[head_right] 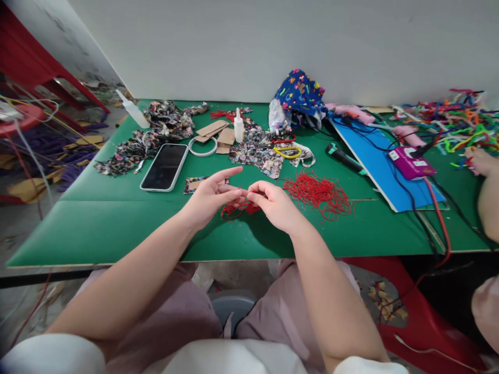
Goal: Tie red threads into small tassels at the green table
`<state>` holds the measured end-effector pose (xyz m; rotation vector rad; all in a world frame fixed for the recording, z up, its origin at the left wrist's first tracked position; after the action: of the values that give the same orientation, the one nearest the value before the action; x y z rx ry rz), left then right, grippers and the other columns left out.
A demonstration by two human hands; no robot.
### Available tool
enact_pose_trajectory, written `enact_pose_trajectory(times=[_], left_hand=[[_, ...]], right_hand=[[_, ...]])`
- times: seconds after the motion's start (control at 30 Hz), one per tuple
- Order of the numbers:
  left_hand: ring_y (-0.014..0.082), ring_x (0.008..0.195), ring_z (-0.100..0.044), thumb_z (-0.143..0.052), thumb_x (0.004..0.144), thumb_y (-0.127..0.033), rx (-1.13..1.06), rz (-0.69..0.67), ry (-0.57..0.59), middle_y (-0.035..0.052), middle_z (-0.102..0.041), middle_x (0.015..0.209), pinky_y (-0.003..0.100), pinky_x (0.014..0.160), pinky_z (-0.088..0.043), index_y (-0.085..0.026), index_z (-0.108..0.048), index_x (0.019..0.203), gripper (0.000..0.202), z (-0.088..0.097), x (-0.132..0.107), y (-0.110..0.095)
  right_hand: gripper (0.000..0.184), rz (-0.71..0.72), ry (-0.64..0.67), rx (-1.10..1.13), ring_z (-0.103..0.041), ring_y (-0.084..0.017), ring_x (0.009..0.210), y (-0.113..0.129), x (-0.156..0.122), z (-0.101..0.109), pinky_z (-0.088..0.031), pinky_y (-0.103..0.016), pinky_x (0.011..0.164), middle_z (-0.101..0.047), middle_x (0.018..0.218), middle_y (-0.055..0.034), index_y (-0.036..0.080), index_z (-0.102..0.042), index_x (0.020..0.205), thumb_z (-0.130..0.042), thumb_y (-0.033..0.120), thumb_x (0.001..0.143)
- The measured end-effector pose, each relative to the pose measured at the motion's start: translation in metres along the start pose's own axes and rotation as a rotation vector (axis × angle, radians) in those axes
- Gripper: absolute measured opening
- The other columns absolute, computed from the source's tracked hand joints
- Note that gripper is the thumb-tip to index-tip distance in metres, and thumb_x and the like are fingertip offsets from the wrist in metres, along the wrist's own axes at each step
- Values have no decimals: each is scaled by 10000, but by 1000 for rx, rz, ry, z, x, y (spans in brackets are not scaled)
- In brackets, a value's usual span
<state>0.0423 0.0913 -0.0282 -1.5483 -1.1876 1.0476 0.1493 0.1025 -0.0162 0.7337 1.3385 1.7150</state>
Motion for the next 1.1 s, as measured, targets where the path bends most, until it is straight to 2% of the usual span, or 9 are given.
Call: enact_pose_trajectory(times=[0.1,0.2,0.4,0.5,0.63,0.7,0.8,0.93,1.1], left_hand=[[148,735,-673,-713,677,-254,8,-26,-76,50,-725,764,286,753,-514,-158,-526,1209,572,7,1,-2],[170,802,-679,-713,682,-280,17,-63,-128,73,-729,827,279,760,-516,-153,-533,1192,556,14,2,-5],[184,918,-666,-663,740,-278,-114,-155,-225,83,-713,946,302,806,-518,-189,-353,1322,666,29,2,-15],[171,847,-680,-651,747,-281,-63,-194,-196,76,-709,947,311,806,-523,-203,-295,1361,714,24,0,-20],[153,760,-678,-626,755,-245,132,-218,-97,54,-715,874,299,792,-520,-198,-382,1339,635,6,-4,-23],[148,766,-668,-611,757,-214,238,-236,-66,31,-712,808,281,783,-512,-209,-424,1318,591,0,-6,-23],[130,745,-650,-582,770,-191,404,-284,-40,-2,-697,754,248,757,-494,-240,-404,1334,593,-7,-10,-26],[117,768,-631,-486,832,-195,629,-395,1,0,-690,810,225,751,-464,-263,-356,1367,555,-16,-15,-34],[123,764,-616,-468,848,-223,695,-428,37,9,-687,831,219,727,-449,-261,-324,1384,557,-21,-17,-36]], right_hand=[[119,3,-14,-8,-469,-107,655,0,1,-1,-377,-250,638,-523,710,23,190,-533,775,-537,300,818],[110,1,-7,15,-449,-99,638,0,2,-4,-372,-241,624,-498,690,32,194,-528,768,-543,294,812],[112,-14,-63,109,-468,-100,625,-3,4,0,-394,-242,623,-512,684,28,194,-544,768,-566,301,792],[140,-11,-134,183,-469,-101,609,-5,4,6,-398,-240,604,-511,661,29,196,-550,761,-589,330,773],[156,16,-206,228,-466,-101,611,-5,4,11,-402,-234,598,-511,665,30,203,-563,758,-613,351,755],[146,23,-201,233,-487,-103,636,-4,3,10,-414,-236,621,-534,688,26,202,-566,758,-613,340,756],[126,27,-169,242,-507,-101,642,-2,4,6,-420,-237,630,-550,695,27,198,-560,755,-598,316,770],[115,41,-134,230,-498,-91,615,1,4,2,-405,-230,606,-540,663,35,195,-549,745,-571,296,795],[116,20,-82,249,-488,-88,604,-2,5,-5,-393,-234,595,-537,657,38,193,-552,763,-576,301,798]])
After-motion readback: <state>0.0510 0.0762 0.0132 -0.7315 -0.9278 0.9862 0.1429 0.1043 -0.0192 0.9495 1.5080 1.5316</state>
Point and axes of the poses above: each hand's wrist, its own x-axis towards the middle knuckle, its own z-axis out of the back of the hand, y = z × x, the point moved 10 cm from there along x, towards the middle knuckle
